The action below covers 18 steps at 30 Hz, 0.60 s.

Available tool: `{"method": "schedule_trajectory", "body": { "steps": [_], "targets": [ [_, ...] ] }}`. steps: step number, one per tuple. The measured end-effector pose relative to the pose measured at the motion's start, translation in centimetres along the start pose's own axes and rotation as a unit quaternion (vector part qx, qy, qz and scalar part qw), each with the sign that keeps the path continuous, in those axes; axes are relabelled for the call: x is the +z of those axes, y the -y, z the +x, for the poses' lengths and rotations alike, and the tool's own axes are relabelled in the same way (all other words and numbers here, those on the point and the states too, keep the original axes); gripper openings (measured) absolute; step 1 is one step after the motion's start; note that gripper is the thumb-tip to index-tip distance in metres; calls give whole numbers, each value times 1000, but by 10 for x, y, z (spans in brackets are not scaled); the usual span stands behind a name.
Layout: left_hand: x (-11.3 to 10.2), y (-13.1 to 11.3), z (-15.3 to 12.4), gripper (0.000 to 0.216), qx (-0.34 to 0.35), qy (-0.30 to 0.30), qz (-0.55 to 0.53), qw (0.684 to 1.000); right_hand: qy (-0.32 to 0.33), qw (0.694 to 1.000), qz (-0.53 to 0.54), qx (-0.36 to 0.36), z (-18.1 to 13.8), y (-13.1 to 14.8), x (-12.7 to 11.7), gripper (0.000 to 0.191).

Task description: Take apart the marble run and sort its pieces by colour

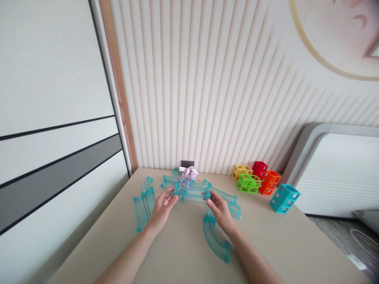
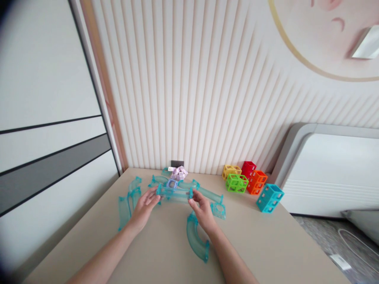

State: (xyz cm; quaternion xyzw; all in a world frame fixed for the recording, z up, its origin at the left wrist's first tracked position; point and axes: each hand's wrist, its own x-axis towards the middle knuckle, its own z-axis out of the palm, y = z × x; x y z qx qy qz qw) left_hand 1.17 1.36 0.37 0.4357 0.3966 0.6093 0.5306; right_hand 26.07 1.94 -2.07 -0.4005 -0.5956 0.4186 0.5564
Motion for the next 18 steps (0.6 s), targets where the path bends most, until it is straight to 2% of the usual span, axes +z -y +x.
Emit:
{"method": "schedule_trajectory", "body": {
  "steps": [10,18],
  "targets": [
    [-4,8,1,55,8,10,-1,1000,-22,1000,14,11,-1,-1,0,54],
    [-3,3,0,59,-3,15,7,1000,-16,1000,-5,10,-2,-2,-2,53]
  ]
}}
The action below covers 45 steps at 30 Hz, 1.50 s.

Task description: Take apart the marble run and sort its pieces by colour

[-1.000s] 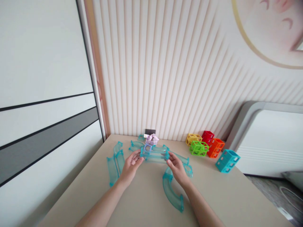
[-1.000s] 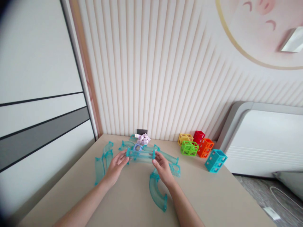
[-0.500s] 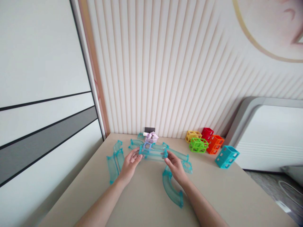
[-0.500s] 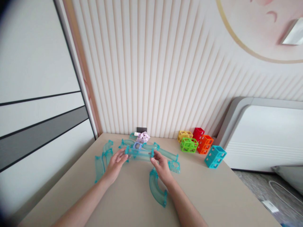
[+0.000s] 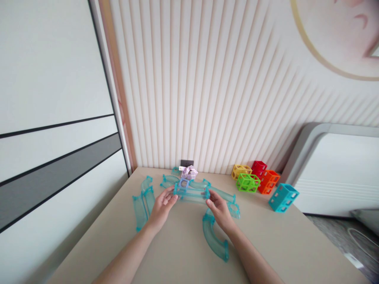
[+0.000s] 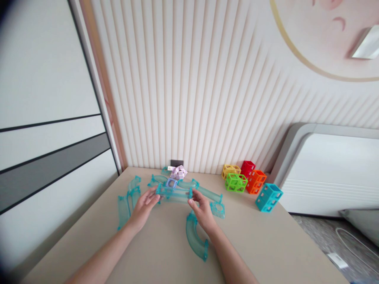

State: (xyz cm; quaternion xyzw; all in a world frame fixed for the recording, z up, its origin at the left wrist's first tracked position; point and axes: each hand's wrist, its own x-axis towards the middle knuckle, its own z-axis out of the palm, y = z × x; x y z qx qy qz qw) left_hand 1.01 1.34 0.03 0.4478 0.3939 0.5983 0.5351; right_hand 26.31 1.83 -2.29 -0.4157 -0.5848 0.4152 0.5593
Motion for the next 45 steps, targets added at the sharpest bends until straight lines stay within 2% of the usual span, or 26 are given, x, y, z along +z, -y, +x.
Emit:
{"method": "schedule_trajectory", "body": {
  "steps": [9,17,20,27,30,32,35,39,45],
  "targets": [
    [-3,5,0,59,-2,32,6,999,11,997,-69,-17,5,0,-10,61],
    [-10,16,5,54,11,62,55,997,11,993,-114,-17,8,-2,-23,66],
    [-13,20,7,49,21,73,52,996,32,990,-135,-5,7,2,-26,66],
    [-9,17,7,48,12,66,29,997,85,989,-120,12,9,9,-25,73],
    [-6,16,7,51,9,46,26,999,65,986,-155,-2,16,13,-32,68],
    [-5,14,6,54,5,31,24,999,25,964,-265,5,24,15,-41,61],
    [-5,12,6,55,8,18,16,1000,-6,908,-418,37,36,16,-57,48],
    [-3,7,6,58,12,-9,8,1000,24,861,-503,69,47,15,-68,38],
    [-2,6,6,59,23,-12,9,1000,86,795,-587,127,55,13,-66,32]
  ]
}}
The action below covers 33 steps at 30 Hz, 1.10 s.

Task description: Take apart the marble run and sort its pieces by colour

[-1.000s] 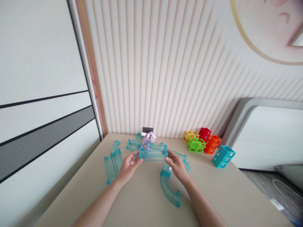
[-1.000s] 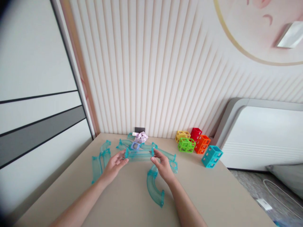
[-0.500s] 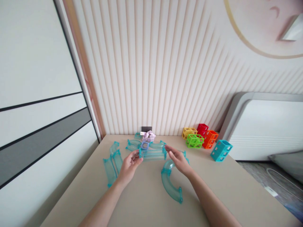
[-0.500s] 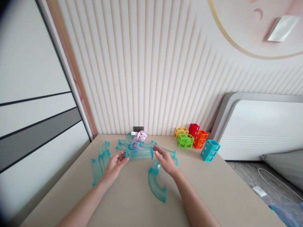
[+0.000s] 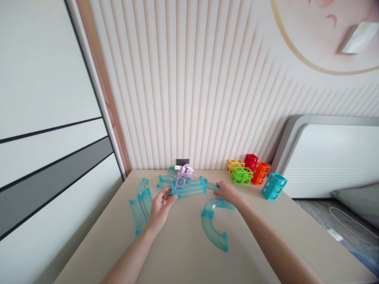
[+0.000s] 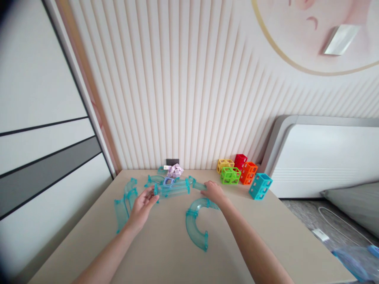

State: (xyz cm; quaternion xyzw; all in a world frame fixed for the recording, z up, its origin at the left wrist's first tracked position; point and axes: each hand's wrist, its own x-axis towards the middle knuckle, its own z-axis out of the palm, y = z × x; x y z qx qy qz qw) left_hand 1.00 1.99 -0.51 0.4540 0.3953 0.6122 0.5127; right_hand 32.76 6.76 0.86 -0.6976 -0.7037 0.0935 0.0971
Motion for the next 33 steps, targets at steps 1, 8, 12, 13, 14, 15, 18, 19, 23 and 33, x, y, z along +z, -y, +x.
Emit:
{"method": "schedule_trajectory", "body": {
  "steps": [1,8,12,13,14,15,18,19,23,33],
  "targets": [
    [0,0,0,59,3,0,1,1000,9,1000,-11,1,1,0,0,29],
    [1,0,-1,59,1,-5,5,1000,26,998,-55,-31,-1,-4,-3,25],
    [1,-2,-2,57,4,8,3,1000,12,996,-78,-50,-4,-6,-7,26],
    [1,-3,-2,58,3,7,3,1000,7,995,-82,-58,-4,-7,-8,27],
    [1,-3,-2,58,1,6,2,1000,1,994,-86,-65,-5,-7,-8,28],
    [1,-3,-2,59,-1,3,2,1000,-4,993,-89,-72,-6,-8,-9,29],
    [1,-3,-1,59,-3,-2,0,1000,-17,991,-92,-97,-9,-10,-12,32],
    [0,-3,-1,59,-3,-1,-2,1000,-19,990,-90,-106,-10,-11,-13,34],
    [0,-2,-1,57,3,6,-4,1000,-15,988,-74,-138,-14,-16,-16,37],
    [2,-5,-2,60,-3,-8,-2,1000,22,984,21,-173,-22,-13,-25,37]
  ]
}}
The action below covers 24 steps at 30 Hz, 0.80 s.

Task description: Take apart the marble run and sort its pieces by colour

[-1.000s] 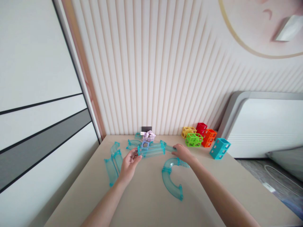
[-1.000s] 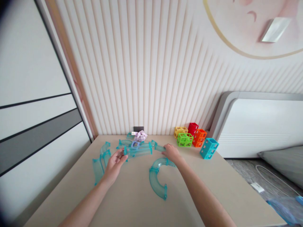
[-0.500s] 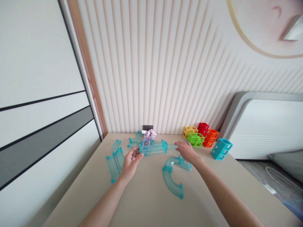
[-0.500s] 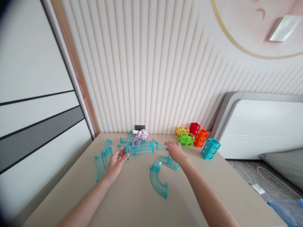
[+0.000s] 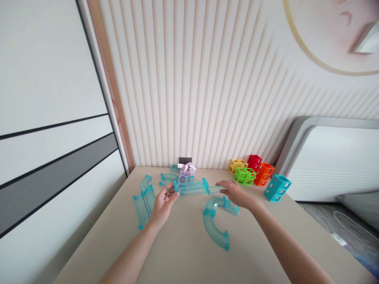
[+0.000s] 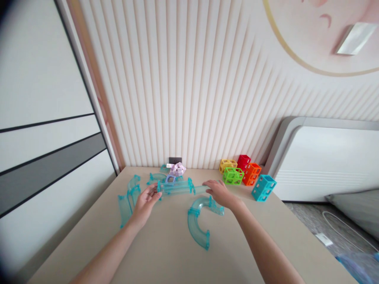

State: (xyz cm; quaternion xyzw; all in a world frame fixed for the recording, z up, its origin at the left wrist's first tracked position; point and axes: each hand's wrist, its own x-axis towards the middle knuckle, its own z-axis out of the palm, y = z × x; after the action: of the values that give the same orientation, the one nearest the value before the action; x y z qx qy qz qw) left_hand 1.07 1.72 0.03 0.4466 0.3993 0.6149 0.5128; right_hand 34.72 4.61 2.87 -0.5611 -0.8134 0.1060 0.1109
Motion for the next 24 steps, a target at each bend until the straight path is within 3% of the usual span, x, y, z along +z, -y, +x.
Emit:
{"method": "schedule_trajectory", "body": {
  "steps": [8,16,24],
  "targets": [
    [-2,-2,1,59,1,-9,1,1000,-4,986,158,-61,-5,8,0,35],
    [-8,6,8,60,13,-59,-32,998,16,984,162,-72,-7,18,-6,35],
    [-10,8,8,54,28,-60,-33,997,-1,975,214,-57,-5,23,0,38]
  ]
}}
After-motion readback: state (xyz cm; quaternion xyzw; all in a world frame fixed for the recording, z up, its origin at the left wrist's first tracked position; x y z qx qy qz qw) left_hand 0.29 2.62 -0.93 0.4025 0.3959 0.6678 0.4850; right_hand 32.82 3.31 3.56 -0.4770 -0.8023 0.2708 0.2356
